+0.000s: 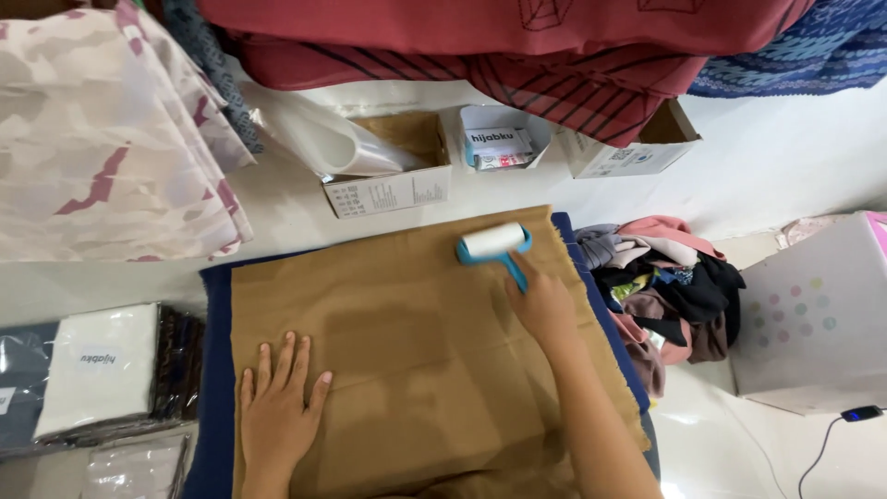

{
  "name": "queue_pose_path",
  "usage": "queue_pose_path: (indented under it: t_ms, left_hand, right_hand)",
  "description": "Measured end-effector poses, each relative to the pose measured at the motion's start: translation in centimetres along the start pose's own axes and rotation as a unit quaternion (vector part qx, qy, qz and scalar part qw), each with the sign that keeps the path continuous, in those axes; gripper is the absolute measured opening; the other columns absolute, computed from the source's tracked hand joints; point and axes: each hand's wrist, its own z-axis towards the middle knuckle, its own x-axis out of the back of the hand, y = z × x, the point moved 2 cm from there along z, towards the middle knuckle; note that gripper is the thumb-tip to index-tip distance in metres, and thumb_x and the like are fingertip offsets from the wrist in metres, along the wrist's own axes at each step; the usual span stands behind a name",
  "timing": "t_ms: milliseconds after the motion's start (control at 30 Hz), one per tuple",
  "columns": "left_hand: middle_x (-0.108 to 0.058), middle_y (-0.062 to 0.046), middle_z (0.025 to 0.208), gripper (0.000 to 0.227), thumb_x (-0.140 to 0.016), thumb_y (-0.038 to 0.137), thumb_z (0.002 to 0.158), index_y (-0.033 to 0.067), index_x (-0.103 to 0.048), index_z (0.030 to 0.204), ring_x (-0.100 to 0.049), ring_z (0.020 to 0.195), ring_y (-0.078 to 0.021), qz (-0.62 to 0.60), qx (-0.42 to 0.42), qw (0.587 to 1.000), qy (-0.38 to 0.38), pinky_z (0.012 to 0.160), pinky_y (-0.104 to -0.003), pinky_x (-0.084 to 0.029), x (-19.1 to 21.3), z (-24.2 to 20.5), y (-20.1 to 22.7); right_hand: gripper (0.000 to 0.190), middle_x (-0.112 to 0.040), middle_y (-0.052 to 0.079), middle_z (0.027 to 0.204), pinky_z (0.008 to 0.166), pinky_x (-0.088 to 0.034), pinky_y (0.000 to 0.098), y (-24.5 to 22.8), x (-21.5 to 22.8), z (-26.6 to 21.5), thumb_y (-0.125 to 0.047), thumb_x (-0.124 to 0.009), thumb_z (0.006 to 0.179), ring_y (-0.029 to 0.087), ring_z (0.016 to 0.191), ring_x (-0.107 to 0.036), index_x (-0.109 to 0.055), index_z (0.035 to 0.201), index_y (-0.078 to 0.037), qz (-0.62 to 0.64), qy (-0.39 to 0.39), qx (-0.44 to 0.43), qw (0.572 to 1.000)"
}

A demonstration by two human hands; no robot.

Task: Cleaning a piece of fabric with a lint roller and then folding it neatly.

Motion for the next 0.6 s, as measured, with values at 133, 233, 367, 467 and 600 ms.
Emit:
queue_pose_path:
  t_ms: [133, 233, 367, 467, 600]
  left_hand:
    - [-0.034, 0.007, 0.169, 0.073, -0.035, 0.064, 0.096, 0.0312, -0.036, 0.16, -0.029, 0.157, -0.0291, 0.037, -0.013, 0.997, 0.062, 0.122, -0.051, -0.026, -0.7, 0.0, -0.2]
    - [-0.036, 0.008, 0.17, 0.073, -0.036, 0.064, 0.095, 0.0312, -0.038, 0.16, -0.034, 0.157, -0.0305, 0.057, -0.017, 0.996, 0.067, 0.121, -0.053, -0.031, -1.1, -0.1, -0.3]
    - [-0.036, 0.007, 0.17, 0.076, -0.033, 0.067, 0.093, 0.0337, -0.036, 0.161, -0.034, 0.157, -0.0308, 0.061, -0.003, 0.997, 0.05, 0.122, -0.054, -0.031, -2.2, 0.3, -0.8]
    - [-0.033, 0.009, 0.172, 0.077, -0.03, 0.068, 0.094, 0.0346, -0.033, 0.163, -0.031, 0.158, -0.0296, 0.045, 0.003, 0.998, 0.048, 0.123, -0.055, -0.028, -2.2, 0.1, -0.8]
    - [-0.024, 0.012, 0.173, 0.077, -0.026, 0.07, 0.094, 0.0374, -0.026, 0.163, -0.021, 0.16, -0.0267, 0.027, 0.022, 0.999, 0.006, 0.123, -0.052, -0.021, -2.0, 0.5, -0.9]
  right_hand:
    - [0.053, -0.068, 0.015, 0.076, 0.06, -0.043, 0.0422, 1.4, 4.9, -10.0, -0.03, -0.063, 0.094, 0.034, 0.063, -0.059, -0.059, 0.146, -0.031, -0.035, 0.013, 0.022, 0.999]
    - [0.059, -0.078, 0.01, 0.075, 0.054, -0.049, 0.0482, 10.3, 4.1, -18.8, -0.042, -0.07, 0.086, 0.04, 0.07, -0.073, -0.057, 0.144, -0.046, -0.05, 0.004, -0.039, 0.998]
    - [0.065, -0.089, -0.006, 0.083, 0.067, -0.053, 0.0277, 11.5, 9.4, -23.9, -0.045, -0.074, 0.084, 0.004, 0.075, -0.092, -0.053, 0.142, -0.064, -0.096, -0.141, -0.241, 0.955]
    - [0.066, -0.073, -0.004, 0.07, 0.07, -0.031, 0.0234, 10.9, 10.1, -23.0, -0.048, -0.071, 0.087, -0.006, 0.065, -0.068, -0.048, 0.146, -0.065, -0.114, -0.152, -0.286, 0.939]
    - [0.056, -0.073, 0.006, 0.099, 0.067, -0.052, 0.0435, 9.3, 8.0, -15.2, -0.041, -0.066, 0.09, 0.028, 0.095, -0.066, -0.056, 0.145, -0.045, -0.052, -0.04, -0.163, 0.984]
